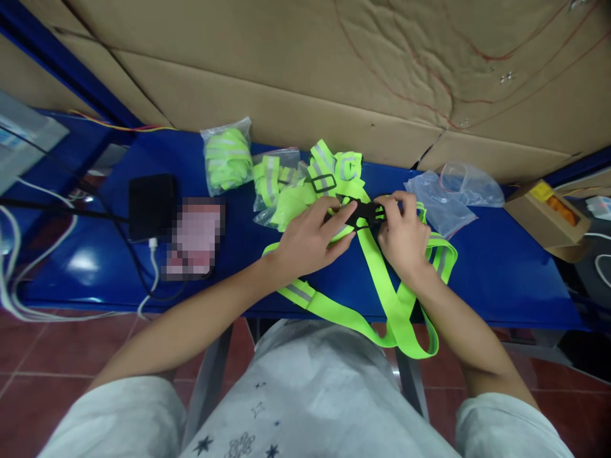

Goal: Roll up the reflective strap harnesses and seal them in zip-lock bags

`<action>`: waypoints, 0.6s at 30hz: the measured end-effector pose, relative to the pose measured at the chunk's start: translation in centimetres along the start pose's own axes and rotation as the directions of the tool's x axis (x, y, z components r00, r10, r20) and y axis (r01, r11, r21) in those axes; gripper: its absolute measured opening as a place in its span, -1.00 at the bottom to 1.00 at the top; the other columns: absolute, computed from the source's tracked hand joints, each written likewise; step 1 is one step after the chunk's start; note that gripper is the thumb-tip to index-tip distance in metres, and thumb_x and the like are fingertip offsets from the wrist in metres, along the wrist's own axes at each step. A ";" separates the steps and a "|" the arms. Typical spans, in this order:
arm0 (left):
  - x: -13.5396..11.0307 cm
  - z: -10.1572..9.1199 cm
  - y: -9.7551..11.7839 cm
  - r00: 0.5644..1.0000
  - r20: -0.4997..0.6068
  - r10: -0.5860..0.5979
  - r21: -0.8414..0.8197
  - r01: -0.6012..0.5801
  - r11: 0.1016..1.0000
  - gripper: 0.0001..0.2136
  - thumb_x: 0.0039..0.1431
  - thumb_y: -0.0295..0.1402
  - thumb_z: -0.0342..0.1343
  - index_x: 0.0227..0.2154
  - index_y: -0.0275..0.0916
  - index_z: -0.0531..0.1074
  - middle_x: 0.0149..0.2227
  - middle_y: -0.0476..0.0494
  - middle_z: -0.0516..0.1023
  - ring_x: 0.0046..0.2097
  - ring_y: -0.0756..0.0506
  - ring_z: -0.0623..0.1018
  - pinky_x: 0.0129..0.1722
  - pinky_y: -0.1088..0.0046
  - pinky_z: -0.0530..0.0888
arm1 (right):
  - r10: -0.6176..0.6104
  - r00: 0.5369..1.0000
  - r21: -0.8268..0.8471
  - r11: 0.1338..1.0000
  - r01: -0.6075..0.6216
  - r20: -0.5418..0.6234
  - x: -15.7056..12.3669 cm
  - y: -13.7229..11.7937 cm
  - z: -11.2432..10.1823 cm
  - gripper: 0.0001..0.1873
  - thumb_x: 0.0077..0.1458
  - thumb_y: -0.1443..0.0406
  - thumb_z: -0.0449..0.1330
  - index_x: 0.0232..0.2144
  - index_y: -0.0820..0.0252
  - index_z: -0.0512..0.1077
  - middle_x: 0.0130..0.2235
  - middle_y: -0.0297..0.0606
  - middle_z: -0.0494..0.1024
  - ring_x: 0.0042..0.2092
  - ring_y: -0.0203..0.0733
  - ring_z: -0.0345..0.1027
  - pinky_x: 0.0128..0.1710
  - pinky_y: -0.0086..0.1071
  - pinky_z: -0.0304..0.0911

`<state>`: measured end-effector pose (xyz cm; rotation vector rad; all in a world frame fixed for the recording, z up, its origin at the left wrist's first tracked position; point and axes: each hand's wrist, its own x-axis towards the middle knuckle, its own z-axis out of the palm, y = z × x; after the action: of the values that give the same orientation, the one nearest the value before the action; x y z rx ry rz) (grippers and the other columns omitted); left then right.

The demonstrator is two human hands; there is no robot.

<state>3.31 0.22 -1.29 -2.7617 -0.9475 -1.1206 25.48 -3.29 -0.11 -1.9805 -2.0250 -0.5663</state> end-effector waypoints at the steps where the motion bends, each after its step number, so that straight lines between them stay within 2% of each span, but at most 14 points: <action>1: -0.1 0.2 0.0 1.000 -0.014 0.012 0.019 -0.012 1.000 -0.56 0.47 -0.21 0.05 0.28 -0.30 0.35 0.06 -0.37 0.53 -0.04 -0.20 0.63 -0.13 0.29 0.61 | 0.004 1.000 0.001 1.000 -0.004 0.011 0.0 0.0 0.0 -0.46 0.16 0.47 0.03 0.14 0.08 0.46 0.13 -0.08 0.45 -0.30 -0.19 0.42 -0.60 -0.40 0.05; 6: -0.4 1.2 0.4 1.000 0.015 0.011 0.098 -0.012 0.995 -0.57 0.43 -0.12 0.12 0.18 -0.31 0.47 -0.06 -0.33 0.61 -0.08 -0.22 0.65 -0.11 0.24 0.62 | 0.010 0.998 0.054 0.998 -0.014 0.062 0.2 0.1 0.2 -0.46 0.17 0.46 0.04 0.15 0.07 0.47 0.15 -0.07 0.46 -0.26 -0.15 0.45 -0.55 -0.39 0.17; 13: -0.3 1.1 0.0 1.000 0.008 -0.026 0.072 0.025 0.997 -0.55 0.44 -0.10 0.11 0.21 -0.30 0.46 -0.08 -0.34 0.60 -0.07 -0.24 0.64 -0.11 0.23 0.62 | -0.050 0.998 0.175 0.984 0.046 0.021 0.1 0.1 -0.1 -0.48 0.21 0.40 0.05 0.20 0.12 0.42 0.13 -0.03 0.49 -0.17 -0.07 0.50 -0.45 -0.37 0.37; 18: -0.6 1.6 0.3 1.000 0.004 0.006 0.084 -0.006 0.996 -0.52 0.45 -0.08 0.10 0.21 -0.36 0.45 -0.09 -0.32 0.60 -0.10 -0.22 0.64 -0.16 0.28 0.61 | -0.125 0.991 0.235 0.965 0.112 0.040 -0.3 -0.3 0.1 -0.45 0.17 0.37 0.12 0.23 0.15 0.38 0.15 -0.01 0.47 -0.06 0.02 0.53 -0.39 -0.31 0.46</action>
<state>4.15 0.01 -2.78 -2.6995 -0.9627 -1.0488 25.19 -3.50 -0.37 -1.7662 -2.1438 -0.2844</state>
